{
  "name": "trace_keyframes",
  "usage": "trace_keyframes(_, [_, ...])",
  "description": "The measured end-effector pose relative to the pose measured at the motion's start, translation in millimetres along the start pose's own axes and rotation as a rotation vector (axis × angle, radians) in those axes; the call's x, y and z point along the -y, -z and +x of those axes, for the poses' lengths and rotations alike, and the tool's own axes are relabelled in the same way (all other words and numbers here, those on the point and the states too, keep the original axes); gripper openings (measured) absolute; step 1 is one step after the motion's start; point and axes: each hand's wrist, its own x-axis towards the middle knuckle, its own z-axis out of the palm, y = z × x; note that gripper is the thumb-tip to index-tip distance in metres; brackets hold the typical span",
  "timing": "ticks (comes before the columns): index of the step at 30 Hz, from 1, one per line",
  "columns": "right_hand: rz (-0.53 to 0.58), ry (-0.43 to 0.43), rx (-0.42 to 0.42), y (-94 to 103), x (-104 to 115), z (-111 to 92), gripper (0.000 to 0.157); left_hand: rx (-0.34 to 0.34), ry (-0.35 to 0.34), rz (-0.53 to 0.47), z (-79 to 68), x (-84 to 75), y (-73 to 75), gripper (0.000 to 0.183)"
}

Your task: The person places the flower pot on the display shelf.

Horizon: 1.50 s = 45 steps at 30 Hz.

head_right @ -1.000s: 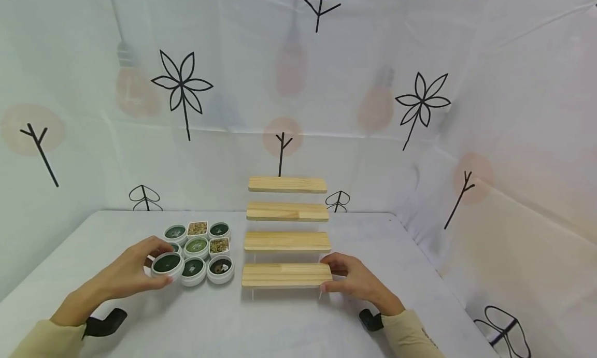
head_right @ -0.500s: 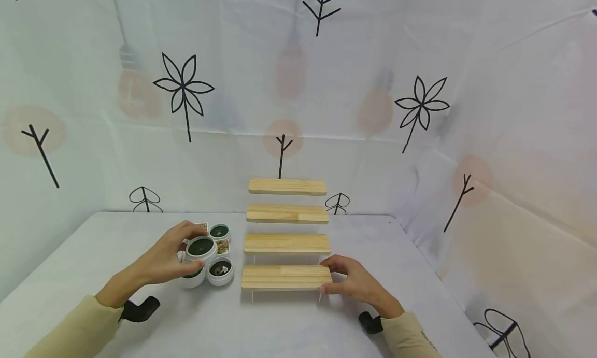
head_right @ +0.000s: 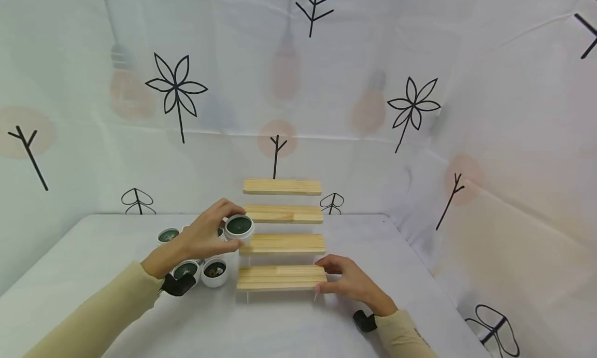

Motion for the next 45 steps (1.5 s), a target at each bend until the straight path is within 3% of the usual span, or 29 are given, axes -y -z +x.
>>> trace_keyframes(10, [0.001, 0.001, 0.001, -1.9, 4.3, 1.6, 0.043, -0.018, -0.002, -0.026, 62.8, -9.8, -8.3, 0.057])
trace_keyframes(19, [0.012, 0.004, 0.009, -2.4, 2.7, 1.4, 0.042, 0.025, 0.012, -0.02, 112.6, -18.2, -21.0, 0.057])
trace_keyframes(24, [0.014, -0.044, 0.012, -0.8, 1.5, 1.5, 0.043, 0.059, 0.02, -0.017, 135.6, -16.1, -31.9, 0.059])
trace_keyframes(32, [0.021, -0.063, 0.016, -0.9, 1.3, 3.8, 0.045, 0.064, 0.07, -0.016, 156.3, -8.4, -46.5, 0.06])
trace_keyframes(45, [0.03, -0.038, 0.012, -0.6, 3.0, 1.4, 0.044, 0.045, 0.132, -0.072, 175.8, -7.4, -61.7, 0.059])
